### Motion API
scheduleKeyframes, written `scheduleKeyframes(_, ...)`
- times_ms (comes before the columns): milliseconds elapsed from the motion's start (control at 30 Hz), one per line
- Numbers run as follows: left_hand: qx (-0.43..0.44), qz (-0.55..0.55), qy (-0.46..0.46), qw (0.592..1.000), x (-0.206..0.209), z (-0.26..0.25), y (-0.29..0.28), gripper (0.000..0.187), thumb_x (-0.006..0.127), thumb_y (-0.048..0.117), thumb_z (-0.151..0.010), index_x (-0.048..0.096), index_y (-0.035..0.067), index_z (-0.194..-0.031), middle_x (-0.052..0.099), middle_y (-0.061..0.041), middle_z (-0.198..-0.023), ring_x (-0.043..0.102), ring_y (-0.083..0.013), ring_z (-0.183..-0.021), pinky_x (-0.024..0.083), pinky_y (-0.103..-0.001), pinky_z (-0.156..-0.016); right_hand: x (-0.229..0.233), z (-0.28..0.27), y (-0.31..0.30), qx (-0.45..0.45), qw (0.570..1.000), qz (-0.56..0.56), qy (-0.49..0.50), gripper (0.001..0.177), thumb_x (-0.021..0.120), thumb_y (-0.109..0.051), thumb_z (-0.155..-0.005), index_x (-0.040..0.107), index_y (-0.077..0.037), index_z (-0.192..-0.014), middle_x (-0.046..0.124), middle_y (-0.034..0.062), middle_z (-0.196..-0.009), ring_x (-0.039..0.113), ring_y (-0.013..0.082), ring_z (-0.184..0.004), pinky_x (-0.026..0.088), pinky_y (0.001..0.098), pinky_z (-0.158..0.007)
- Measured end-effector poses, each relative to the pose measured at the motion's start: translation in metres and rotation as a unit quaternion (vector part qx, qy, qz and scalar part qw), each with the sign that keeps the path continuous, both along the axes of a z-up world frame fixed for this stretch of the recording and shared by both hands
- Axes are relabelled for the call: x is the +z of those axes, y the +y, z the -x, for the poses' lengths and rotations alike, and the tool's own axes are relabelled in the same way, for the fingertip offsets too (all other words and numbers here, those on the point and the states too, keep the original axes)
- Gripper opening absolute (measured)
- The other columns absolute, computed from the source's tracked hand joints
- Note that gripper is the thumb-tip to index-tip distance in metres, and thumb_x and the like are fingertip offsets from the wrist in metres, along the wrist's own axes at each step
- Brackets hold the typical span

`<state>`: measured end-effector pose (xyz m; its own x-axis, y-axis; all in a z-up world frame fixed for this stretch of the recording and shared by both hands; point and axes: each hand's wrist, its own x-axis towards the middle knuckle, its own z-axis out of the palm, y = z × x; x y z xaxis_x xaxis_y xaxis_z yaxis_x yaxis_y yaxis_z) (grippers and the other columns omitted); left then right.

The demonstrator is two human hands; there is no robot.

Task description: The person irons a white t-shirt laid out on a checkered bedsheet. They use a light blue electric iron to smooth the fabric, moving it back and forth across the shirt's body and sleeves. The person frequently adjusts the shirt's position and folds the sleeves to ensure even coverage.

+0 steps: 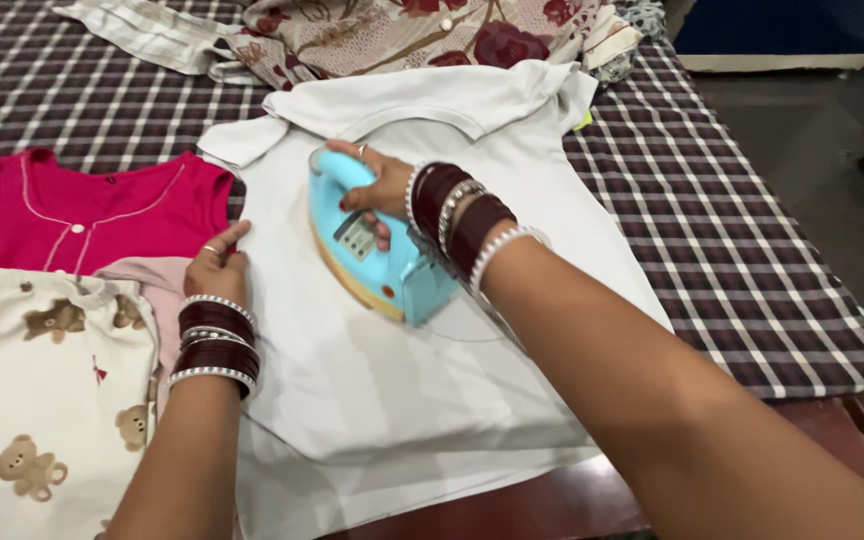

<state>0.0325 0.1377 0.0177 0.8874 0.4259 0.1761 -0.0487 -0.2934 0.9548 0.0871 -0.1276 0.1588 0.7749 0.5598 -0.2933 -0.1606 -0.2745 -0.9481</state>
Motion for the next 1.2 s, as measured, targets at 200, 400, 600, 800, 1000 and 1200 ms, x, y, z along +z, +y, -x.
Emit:
scheduleKeyframes(200,0.028,-0.04,0.058,0.997,0.006,0.002,-0.002,0.047,0.058,0.005,-0.086,0.076,0.02,-0.128,0.076,-0.009,-0.104,0.063,-0.0157,-0.08,0.051,-0.03,-0.077,0.01,0.027,0.017,0.011,1.0,0.015,-0.025,0.083,0.068,-0.009,-0.092,0.027,-0.032,-0.161,0.052,0.0023,-0.062,0.052,0.014,-0.044,0.052,0.0344,-0.041)
scheduleKeyframes(400,-0.003,-0.095,0.045,0.994,-0.003,-0.001,0.004,0.048,0.06,0.009,-0.085,0.073,0.018,-0.13,0.075,-0.014,-0.111,0.068,-0.0212,-0.095,0.052,-0.033,-0.09,-0.001,-0.01,0.054,-0.036,0.998,0.006,-0.056,0.078,0.066,-0.01,-0.094,0.029,-0.026,-0.16,0.056,0.0058,-0.064,0.055,0.0156,-0.046,0.055,0.0376,-0.043)
scheduleKeyframes(600,0.045,-0.238,-0.068,0.968,-0.012,0.003,-0.004,0.043,0.071,0.015,-0.082,0.07,0.007,-0.124,0.063,-0.019,-0.136,0.056,-0.0374,-0.123,0.041,-0.046,-0.108,-0.006,-0.001,0.054,-0.033,0.998,0.016,-0.052,0.081,0.067,-0.009,-0.093,0.027,-0.03,-0.16,0.055,0.0066,-0.064,0.054,0.0175,-0.045,0.055,0.0387,-0.042)
scheduleKeyframes(800,0.121,-0.246,-0.135,0.952,0.009,0.033,-0.044,0.025,0.069,0.02,-0.093,0.072,0.007,-0.114,0.067,-0.015,-0.135,0.055,-0.0357,-0.128,0.039,-0.048,-0.112,-0.006,0.092,0.017,-0.015,0.998,0.024,-0.05,0.079,0.066,-0.015,-0.094,0.027,-0.032,-0.16,0.054,0.0047,-0.064,0.052,0.0152,-0.046,0.052,0.0367,-0.039)
scheduleKeyframes(1000,0.021,-0.029,-0.091,0.995,0.032,0.047,-0.099,0.038,0.047,0.035,-0.107,0.066,0.007,-0.127,0.066,-0.014,-0.135,0.059,-0.0295,-0.131,0.042,-0.04,-0.114,0.022,0.166,-0.007,-0.088,0.98,0.162,-0.07,0.072,0.059,-0.023,-0.098,0.024,-0.035,-0.16,0.063,0.0084,-0.066,0.059,0.0168,-0.049,0.06,0.0352,-0.047)
scheduleKeyframes(1200,-0.02,0.128,-0.119,0.984,0.003,0.06,-0.11,0.062,0.03,0.047,-0.109,0.051,0.002,-0.147,0.043,-0.012,-0.16,0.042,-0.0271,-0.148,0.029,-0.036,-0.12,0.036,0.151,-0.01,-0.105,0.965,0.211,-0.112,0.071,0.057,-0.027,-0.1,0.021,-0.034,-0.16,0.066,0.0103,-0.063,0.062,0.0182,-0.047,0.059,0.0393,-0.054)
